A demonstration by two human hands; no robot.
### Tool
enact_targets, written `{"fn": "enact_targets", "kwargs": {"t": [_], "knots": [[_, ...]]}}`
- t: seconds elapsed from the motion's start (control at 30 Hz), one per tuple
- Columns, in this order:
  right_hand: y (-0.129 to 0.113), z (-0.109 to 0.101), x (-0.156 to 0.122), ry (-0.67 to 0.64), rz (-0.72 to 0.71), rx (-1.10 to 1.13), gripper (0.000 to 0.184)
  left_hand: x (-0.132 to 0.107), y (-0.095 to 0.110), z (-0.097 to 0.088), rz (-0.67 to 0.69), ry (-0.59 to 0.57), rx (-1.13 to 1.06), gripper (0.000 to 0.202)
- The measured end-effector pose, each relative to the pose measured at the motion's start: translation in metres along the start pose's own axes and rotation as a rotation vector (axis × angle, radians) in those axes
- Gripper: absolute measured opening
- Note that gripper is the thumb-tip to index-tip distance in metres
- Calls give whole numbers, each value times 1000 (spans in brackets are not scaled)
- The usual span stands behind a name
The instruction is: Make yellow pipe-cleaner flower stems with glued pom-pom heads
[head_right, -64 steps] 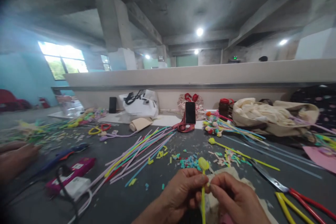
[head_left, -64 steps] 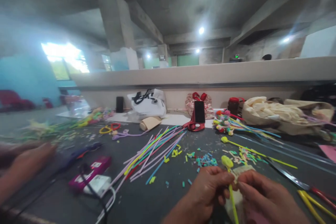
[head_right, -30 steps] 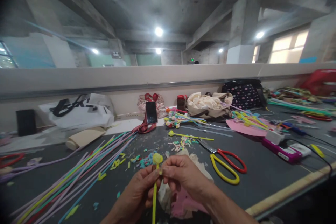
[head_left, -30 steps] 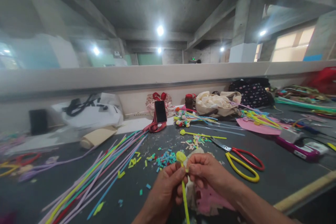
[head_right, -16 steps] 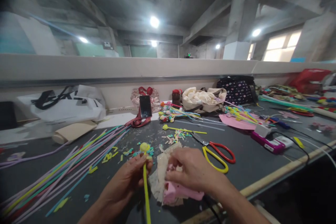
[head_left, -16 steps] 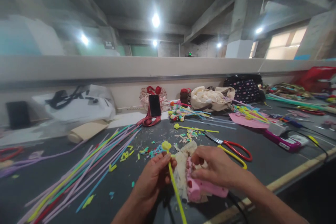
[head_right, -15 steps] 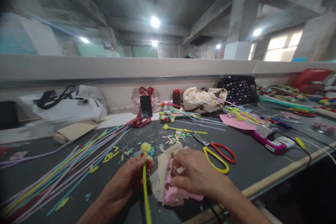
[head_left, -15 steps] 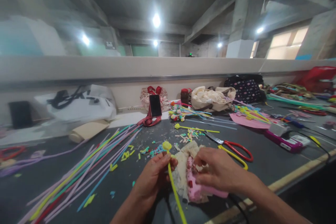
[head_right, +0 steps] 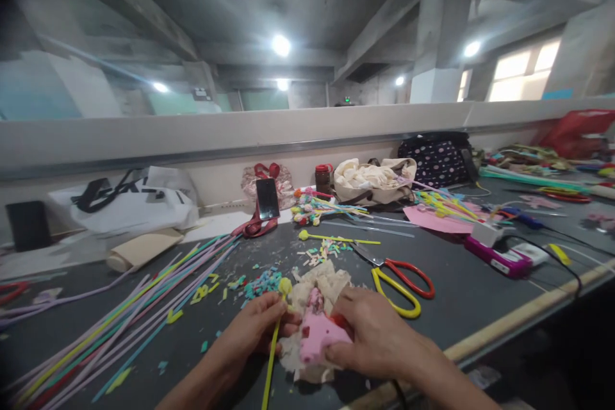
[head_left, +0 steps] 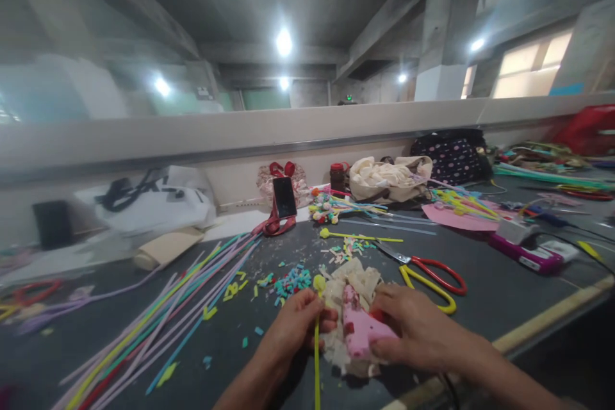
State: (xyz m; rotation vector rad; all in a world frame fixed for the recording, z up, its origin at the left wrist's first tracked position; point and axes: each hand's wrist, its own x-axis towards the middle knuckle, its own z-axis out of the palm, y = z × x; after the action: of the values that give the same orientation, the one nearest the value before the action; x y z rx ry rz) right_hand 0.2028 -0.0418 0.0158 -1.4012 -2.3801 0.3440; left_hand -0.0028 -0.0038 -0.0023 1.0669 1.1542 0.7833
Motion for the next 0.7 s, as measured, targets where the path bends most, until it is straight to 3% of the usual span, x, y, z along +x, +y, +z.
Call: {"fn": "enact_targets", "kwargs": {"t": [0.17, 0.23, 0.47, 0.7], "knots": [[22, -23, -1, -9, 127, 744, 22, 1, -2, 0, 29, -3, -3, 23], [32, -27, -2, 19, 186, 942, 24, 1, -3, -1, 25, -3, -8, 25], [51, -23, 4, 185, 254, 1251, 41, 10, -7, -6, 17, 12, 25, 30], [45, -29, 2, 377, 284, 1448, 38, 14, -14, -4, 33, -2, 5, 32]]}}
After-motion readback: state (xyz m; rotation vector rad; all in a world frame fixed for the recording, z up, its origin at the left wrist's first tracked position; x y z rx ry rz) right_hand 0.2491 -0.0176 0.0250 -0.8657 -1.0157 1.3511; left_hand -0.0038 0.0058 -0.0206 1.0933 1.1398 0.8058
